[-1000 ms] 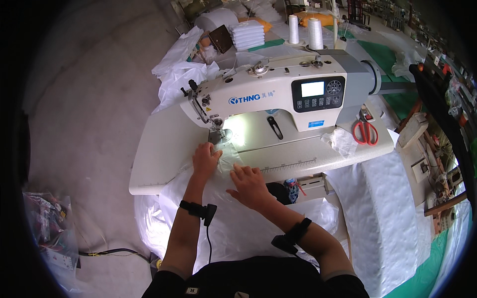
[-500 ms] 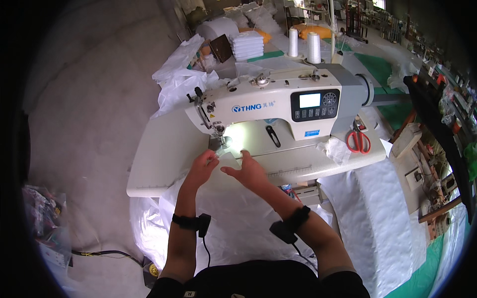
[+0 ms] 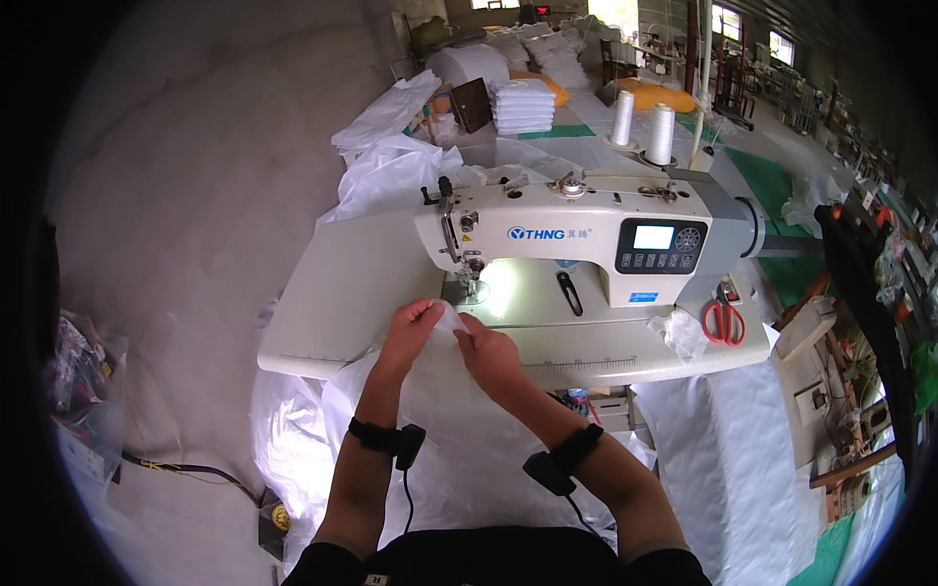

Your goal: Sewing white synthetic material using an industrial sewing machine.

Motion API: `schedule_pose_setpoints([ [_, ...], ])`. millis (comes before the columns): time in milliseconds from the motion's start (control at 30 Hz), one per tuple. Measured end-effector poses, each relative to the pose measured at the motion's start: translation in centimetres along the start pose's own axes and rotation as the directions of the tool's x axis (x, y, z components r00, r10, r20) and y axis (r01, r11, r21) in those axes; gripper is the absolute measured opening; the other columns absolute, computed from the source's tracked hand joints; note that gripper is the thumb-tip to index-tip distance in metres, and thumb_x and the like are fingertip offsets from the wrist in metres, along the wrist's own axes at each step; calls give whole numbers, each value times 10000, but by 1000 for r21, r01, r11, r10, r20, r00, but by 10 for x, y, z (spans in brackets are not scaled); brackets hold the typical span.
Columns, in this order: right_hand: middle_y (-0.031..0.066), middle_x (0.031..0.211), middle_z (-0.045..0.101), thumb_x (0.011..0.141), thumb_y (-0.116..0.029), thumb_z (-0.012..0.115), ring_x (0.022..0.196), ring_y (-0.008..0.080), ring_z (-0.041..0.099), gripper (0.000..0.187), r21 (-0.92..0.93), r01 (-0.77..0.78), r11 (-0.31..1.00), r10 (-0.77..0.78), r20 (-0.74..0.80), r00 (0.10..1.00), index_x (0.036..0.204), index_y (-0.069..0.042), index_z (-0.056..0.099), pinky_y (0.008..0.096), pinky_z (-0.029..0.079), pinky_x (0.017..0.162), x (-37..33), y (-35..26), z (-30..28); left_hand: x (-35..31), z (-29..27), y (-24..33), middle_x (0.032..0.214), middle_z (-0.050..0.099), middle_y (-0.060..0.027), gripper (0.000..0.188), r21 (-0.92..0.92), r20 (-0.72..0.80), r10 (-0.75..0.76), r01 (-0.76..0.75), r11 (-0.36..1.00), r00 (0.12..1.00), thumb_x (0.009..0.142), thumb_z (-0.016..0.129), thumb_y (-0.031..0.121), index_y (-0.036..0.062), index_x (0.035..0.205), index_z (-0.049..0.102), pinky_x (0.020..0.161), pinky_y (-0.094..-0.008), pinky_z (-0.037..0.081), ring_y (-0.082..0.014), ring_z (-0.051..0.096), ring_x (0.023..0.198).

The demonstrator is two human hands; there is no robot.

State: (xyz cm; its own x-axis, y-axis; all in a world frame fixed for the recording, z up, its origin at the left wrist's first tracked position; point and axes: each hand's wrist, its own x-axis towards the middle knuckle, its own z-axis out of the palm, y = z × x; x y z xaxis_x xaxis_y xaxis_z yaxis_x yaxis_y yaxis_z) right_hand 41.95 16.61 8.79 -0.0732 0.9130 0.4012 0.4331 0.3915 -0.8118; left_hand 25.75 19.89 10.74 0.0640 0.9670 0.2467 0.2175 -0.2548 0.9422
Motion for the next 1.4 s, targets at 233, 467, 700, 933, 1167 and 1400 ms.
schedule_pose_setpoints([
  [233, 79, 728, 579, 789, -79, 545, 575, 256, 607, 552, -535, 348, 770, -297, 183, 937, 1324, -31, 420, 379, 471, 500, -9, 14, 20, 5, 5, -18, 674, 476, 67, 302, -253, -69, -290, 265, 931, 954, 907, 574, 281, 42, 723, 582, 566, -237, 356, -47, 417, 638],
  [467, 127, 855, 627, 813, -82, 490, 648, 286, 641, 493, -493, 185, 850, -106, 184, 977, 1296, -9, 425, 388, 502, 552, 8, 23, 31, 26, 7, -55, 634, 502, -29, 272, 267, 12, 93, -92, 959, 996, 863, 622, 262, 22, 747, 568, 562, -280, 387, -93, 443, 620],
  [700, 142, 774, 653, 817, -71, 466, 687, 303, 659, 433, -537, 62, 841, 36, 171, 985, 1245, -1, 472, 414, 515, 585, 21, 41, 26, 71, 12, -77, 592, 468, -5, 268, 355, 127, -66, 17, 935, 990, 831, 644, 231, 14, 706, 549, 534, -290, 372, -91, 408, 582],
  [933, 91, 686, 659, 813, -103, 499, 595, 245, 663, 429, -725, 137, 675, 90, 265, 960, 1222, 26, 494, 365, 515, 509, 24, 48, 31, 74, 36, -82, 658, 590, -95, 354, 797, 79, 143, -148, 586, 987, 811, 611, 414, 74, 715, 583, 558, -413, 428, -289, 584, 623],
  [1167, 101, 649, 651, 808, -99, 511, 580, 244, 661, 442, -716, 160, 680, 82, 290, 954, 1217, 66, 489, 361, 512, 496, 27, 46, 32, 71, 26, -64, 895, 615, -107, 235, 872, 151, 309, -274, 406, 939, 810, 610, 277, 68, 918, 597, 716, -423, 460, -310, 584, 878],
  [1400, 94, 737, 643, 794, -97, 538, 605, 230, 658, 255, -678, 96, 729, 56, 199, 978, 1027, 4, 564, 335, 514, 498, 20, 39, 41, 31, 31, -69, 1097, 604, -118, 265, 652, 357, 428, -549, 523, 830, 779, 574, 108, 24, 1028, 604, 870, -397, 449, -314, 560, 1029],
])
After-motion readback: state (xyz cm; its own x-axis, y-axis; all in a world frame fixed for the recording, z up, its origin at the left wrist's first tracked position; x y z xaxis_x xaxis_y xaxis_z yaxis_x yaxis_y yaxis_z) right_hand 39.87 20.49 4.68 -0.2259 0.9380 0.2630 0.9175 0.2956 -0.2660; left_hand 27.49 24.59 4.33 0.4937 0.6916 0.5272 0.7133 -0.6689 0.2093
